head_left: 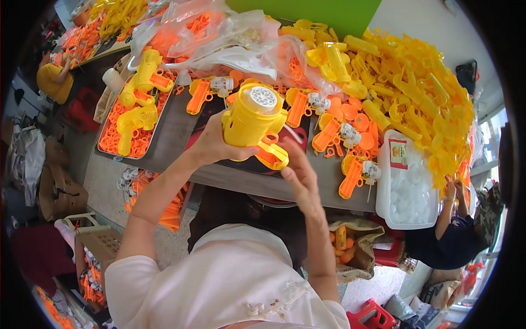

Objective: Assembling plastic toy bubble guns by attaching components and organizing them on a workbench.

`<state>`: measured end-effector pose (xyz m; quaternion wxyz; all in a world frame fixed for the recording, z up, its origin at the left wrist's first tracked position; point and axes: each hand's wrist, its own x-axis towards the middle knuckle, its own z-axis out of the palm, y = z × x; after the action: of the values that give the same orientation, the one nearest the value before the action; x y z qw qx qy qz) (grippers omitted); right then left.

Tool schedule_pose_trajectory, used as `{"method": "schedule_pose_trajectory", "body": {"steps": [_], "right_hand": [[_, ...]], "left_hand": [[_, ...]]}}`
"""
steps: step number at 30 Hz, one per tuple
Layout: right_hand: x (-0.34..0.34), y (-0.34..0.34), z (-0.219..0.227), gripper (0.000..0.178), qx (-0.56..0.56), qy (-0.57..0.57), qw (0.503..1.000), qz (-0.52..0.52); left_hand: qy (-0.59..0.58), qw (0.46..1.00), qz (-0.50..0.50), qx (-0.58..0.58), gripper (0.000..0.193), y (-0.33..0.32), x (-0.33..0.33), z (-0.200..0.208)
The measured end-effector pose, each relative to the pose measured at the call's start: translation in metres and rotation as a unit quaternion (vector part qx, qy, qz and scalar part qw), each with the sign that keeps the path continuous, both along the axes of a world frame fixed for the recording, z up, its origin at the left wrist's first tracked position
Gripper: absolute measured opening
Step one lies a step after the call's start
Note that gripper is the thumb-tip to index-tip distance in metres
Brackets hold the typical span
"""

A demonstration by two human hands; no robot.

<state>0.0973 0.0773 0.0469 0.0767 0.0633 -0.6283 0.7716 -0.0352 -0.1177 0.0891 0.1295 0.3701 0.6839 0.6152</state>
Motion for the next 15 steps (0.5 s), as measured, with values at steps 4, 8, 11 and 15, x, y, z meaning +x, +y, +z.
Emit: {"method": "schedule_pose_trajectory", "body": {"steps": [4, 8, 11, 15], "right_hand": [[0.003, -0.018, -0.002, 0.053, -0.033, 0.018, 0.999, -0.029], [-0.008, -0.009, -0.001, 0.047, -0.034, 0.023, 0.999, -0.021], [-0.001, -0.018, 0.007, 0.041, 0.012, 0.013, 0.997, -0.076], [0.000, -0.024, -0.001, 0.038, 0.104, 0.078, 0.979, -0.156]], "left_hand": [[-0.026, 0.998, 0.020, 0.062, 0.055, 0.003, 0.008, -0.011], [-0.065, 0.987, 0.030, 0.146, 0.056, 0.007, 0.005, -0.026], [-0.124, 0.974, 0.026, 0.186, 0.059, 0.011, 0.005, -0.035], [-0.092, 0.980, 0.006, 0.175, 0.063, 0.009, -0.002, -0.047]]}}
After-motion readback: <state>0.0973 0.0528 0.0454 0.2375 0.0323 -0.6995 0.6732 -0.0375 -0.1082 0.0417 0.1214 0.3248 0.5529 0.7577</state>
